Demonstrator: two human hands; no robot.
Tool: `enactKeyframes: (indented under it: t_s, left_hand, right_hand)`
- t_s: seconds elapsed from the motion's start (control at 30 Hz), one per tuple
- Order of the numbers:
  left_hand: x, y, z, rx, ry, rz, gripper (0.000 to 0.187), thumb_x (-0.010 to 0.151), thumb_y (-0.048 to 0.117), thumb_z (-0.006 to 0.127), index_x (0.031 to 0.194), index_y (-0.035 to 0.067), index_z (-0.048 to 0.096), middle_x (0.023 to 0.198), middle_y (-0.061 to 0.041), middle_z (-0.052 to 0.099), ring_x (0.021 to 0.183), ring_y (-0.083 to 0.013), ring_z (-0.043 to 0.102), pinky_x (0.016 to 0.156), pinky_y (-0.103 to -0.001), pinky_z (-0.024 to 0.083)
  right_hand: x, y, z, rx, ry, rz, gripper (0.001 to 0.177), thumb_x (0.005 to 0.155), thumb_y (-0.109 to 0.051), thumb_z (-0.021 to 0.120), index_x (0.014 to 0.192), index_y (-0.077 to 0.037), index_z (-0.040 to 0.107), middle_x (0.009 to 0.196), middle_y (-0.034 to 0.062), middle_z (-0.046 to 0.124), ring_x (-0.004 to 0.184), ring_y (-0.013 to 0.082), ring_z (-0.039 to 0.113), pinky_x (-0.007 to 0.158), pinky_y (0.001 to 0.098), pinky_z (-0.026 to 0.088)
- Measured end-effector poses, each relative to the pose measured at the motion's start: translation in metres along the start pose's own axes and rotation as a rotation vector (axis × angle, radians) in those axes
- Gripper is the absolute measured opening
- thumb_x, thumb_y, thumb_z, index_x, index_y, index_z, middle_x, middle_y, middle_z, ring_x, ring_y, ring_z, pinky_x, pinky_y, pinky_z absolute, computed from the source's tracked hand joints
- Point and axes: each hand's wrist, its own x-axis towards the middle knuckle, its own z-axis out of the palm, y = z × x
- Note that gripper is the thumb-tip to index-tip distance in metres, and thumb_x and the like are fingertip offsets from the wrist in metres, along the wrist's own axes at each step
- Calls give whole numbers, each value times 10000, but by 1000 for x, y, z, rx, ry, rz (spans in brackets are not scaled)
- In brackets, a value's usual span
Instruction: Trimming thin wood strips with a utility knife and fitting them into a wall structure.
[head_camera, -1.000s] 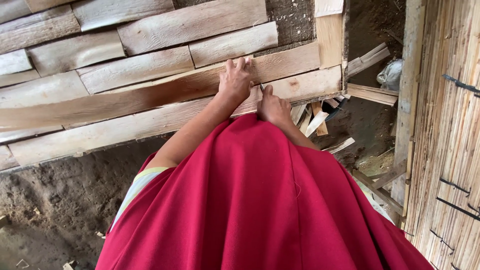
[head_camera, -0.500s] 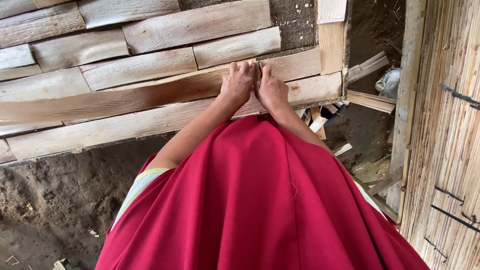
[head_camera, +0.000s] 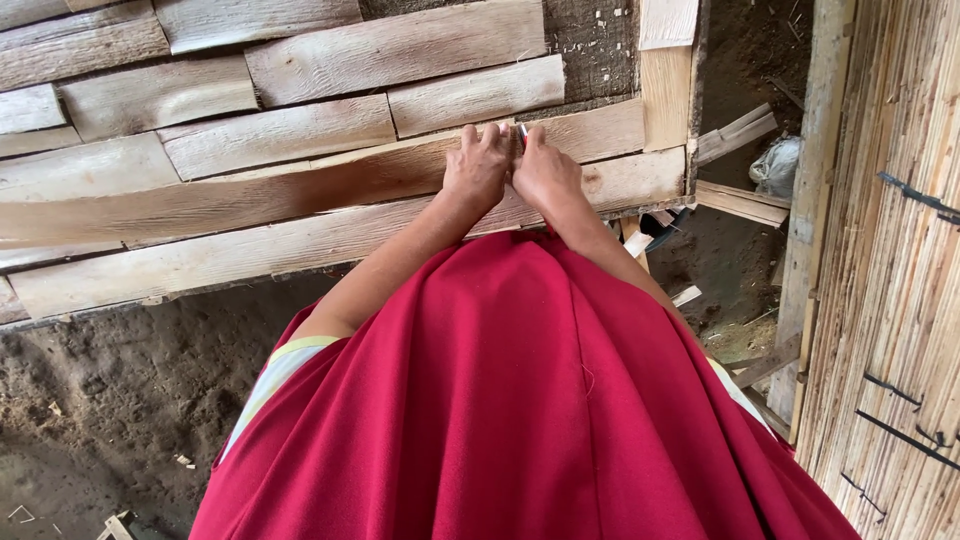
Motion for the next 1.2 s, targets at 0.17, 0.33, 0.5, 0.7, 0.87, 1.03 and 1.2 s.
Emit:
enactKeyframes:
  t_s: [0.17, 0.33, 0.5, 0.7, 0.87, 1.03, 1.2]
  left_hand:
    - [6, 4, 17, -39, -18, -24, 689, 870, 247, 750, 1455, 37, 452, 1224, -58, 439, 1141, -324, 441, 718, -556, 620]
    - [9, 7, 5, -68, -35, -38, 690, 880, 275, 746, 1458, 24, 465, 1237, -69, 445, 1166, -329, 431, 738, -558, 628]
    - [7, 5, 8, -81, -47, -44, 760, 856, 313, 800, 1464, 16, 453, 1251, -75, 448, 1178, -337, 434, 766, -575, 630]
    - [4, 4, 4, -96, -49, -32, 742, 884, 329, 782, 1460, 1, 449, 1255, -77, 451, 1186, -337, 442, 790, -554, 638]
    - [1, 7, -7, -89, -82, -42, 751, 907, 317, 766, 1487, -13, 422, 1296, -83, 439, 1213, -338, 432, 845, -547, 632]
    - [-5, 8, -1, -108, -86, -44, 763, 909, 309, 766, 1501, -3, 399, 1303, -83, 427, 1207, -337, 429, 859, -551, 625]
    - [-7, 4, -4, -111, 35, -46, 726, 883, 337, 801, 1452, 60, 445, 1213, -54, 463, 1175, -321, 463, 803, -507, 641]
  right_hand:
    - [-4, -5, -11, -19, -62, 10, 473, 920, -263, 397, 1325, -26, 336, 1076, 293, 701, 1087, 528, 668, 939, 661, 471]
    - [-27, -13, -22, -29, -91, 7, 513, 895, -203, 374, 1359, 16, 349, 1087, 305, 696, 1125, 537, 650, 982, 663, 443]
    - [-72, -33, -33, 16, -97, 44, 435, 914, -130, 354, 1319, 23, 395, 1130, 331, 691, 1169, 534, 633, 1028, 639, 429]
    - [-86, -26, -16, 19, -70, 89, 385, 937, -174, 377, 1286, -21, 433, 1139, 318, 700, 1174, 528, 637, 1045, 616, 436]
    - [-82, -8, 17, -1, -37, 115, 302, 946, -172, 365, 1227, -73, 409, 1093, 298, 715, 1134, 514, 662, 1030, 588, 453]
    - [-85, 13, 27, 92, -36, 114, 317, 943, -260, 409, 1214, -95, 389, 1061, 298, 722, 1114, 535, 662, 981, 627, 475]
    - [-24, 64, 39, 40, 684, -244, 342, 748, -117, 706, 1031, -83, 517, 979, 189, 596, 1031, 427, 584, 823, 557, 550]
